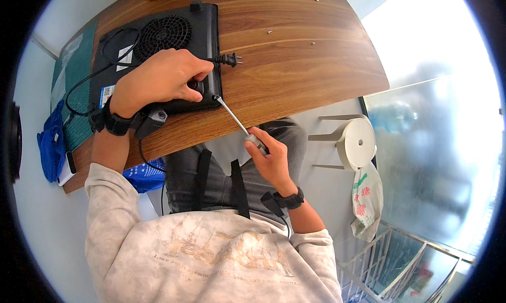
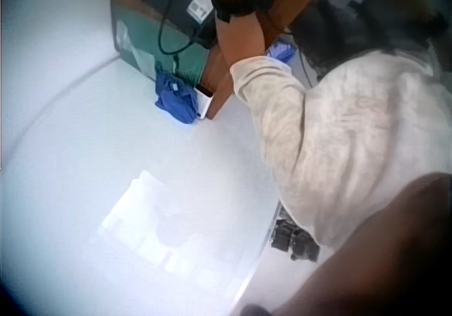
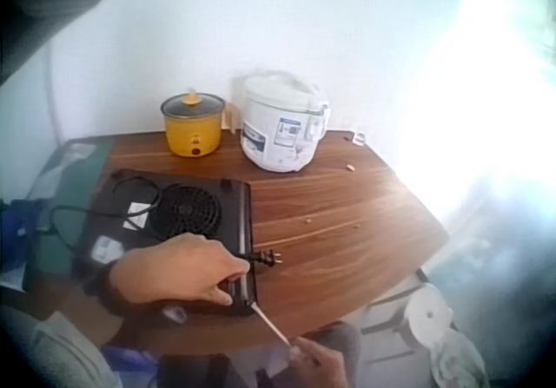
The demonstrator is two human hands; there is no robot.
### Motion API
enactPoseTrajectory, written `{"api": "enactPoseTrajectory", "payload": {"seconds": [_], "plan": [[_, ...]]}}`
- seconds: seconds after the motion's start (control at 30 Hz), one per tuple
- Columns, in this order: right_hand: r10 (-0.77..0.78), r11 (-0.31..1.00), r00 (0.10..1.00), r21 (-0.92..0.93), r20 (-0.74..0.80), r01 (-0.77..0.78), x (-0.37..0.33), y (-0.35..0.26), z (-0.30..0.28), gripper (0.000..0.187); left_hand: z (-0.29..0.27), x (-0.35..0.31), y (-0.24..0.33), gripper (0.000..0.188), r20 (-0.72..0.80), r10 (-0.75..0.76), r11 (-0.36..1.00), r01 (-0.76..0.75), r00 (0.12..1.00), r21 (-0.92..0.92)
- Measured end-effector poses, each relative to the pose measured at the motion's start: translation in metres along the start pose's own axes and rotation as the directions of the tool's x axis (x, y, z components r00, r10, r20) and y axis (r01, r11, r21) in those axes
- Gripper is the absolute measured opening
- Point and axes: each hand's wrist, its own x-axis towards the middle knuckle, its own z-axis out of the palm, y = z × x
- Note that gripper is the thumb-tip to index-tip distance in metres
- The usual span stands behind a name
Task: The person uses a screwdriver to remove multiple screws from the bottom of a black portable electric stove. After removing all screws, the person flips the unit over and separates the top cover to reveal the internal fan and circuit board.
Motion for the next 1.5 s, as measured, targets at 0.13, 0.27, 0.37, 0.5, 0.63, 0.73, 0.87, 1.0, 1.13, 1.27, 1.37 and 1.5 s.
{"api": "enactPoseTrajectory", "payload": {"seconds": [0.13, 0.27, 0.37, 0.5, 0.63, 0.73, 0.87, 1.0, 1.13, 1.27, 1.37, 1.5], "plan": [[0.005, 0.999, 1.000, 0.038, -0.023, -0.004, -0.002, 0.001, 0.001, 0.029, -0.002, 0.001, 0.001, 0.037, 0.024, -0.018, 1.000, 0.018, 1.000, 0.006], [0.114, 0.991, 0.988, 0.085, -0.101, -0.105, -0.002, -0.017, -0.011, 0.029, 0.004, -0.001, -0.002, 0.036, -0.031, 0.015, 1.000, -0.014, 0.999, 0.012], [0.117, 0.988, 0.973, -0.073, -0.200, -0.134, 0.016, -0.041, -0.033, 0.027, 0.002, -0.002, -0.002, 0.035, -0.022, 0.003, 1.000, -0.003, 1.000, 0.020], [0.044, 0.948, 0.984, -0.304, -0.175, -0.097, 0.057, -0.052, -0.064, 0.027, 0.001, -0.001, -0.001, 0.035, -0.048, 0.033, 0.999, -0.032, 0.998, 0.021], [0.229, 0.955, 0.966, -0.163, -0.122, -0.248, 0.093, -0.061, -0.073, 0.028, -0.001, 0.000, 0.002, 0.035, -0.010, 0.004, 0.999, -0.004, 1.000, 0.033], [0.261, 0.943, 0.961, -0.188, -0.094, -0.275, 0.109, -0.053, -0.075, 0.029, 0.000, 0.000, 0.000, 0.036, -0.018, 0.021, 0.999, -0.020, 1.000, 0.027], [0.107, 0.909, 0.985, -0.388, -0.133, -0.151, 0.124, -0.040, -0.076, 0.029, -0.001, -0.001, 0.001, 0.035, -0.026, 0.030, 0.999, -0.029, 0.999, 0.037], [0.081, 0.864, 0.977, -0.475, -0.197, -0.168, 0.138, -0.028, -0.077, 0.025, -0.001, 0.000, 0.000, 0.035, -0.011, 0.031, 0.999, -0.031, 0.999, 0.027], [-0.058, 0.738, 0.973, -0.666, -0.223, -0.108, 0.139, -0.025, -0.078, 0.024, -0.001, -0.001, 0.000, 0.034, -0.015, 0.045, 0.999, -0.044, 0.999, 0.018], [-0.059, 0.655, 0.967, -0.741, -0.247, -0.149, 0.136, -0.039, -0.072, 0.025, 0.000, -0.002, -0.001, 0.035, -0.021, 0.047, 0.999, -0.047, 0.999, 0.025], [-0.166, 0.676, 0.951, -0.732, -0.259, -0.082, 0.138, -0.031, -0.071, 0.024, 0.000, 0.000, -0.001, 0.035, -0.020, 0.043, 0.999, -0.043, 0.999, 0.023], [-0.137, 0.721, 0.961, -0.689, -0.242, -0.071, 0.140, -0.026, -0.071, 0.024, -0.001, 0.000, -0.001, 0.035, -0.005, 0.041, 0.999, -0.041, 0.999, 0.022]]}}
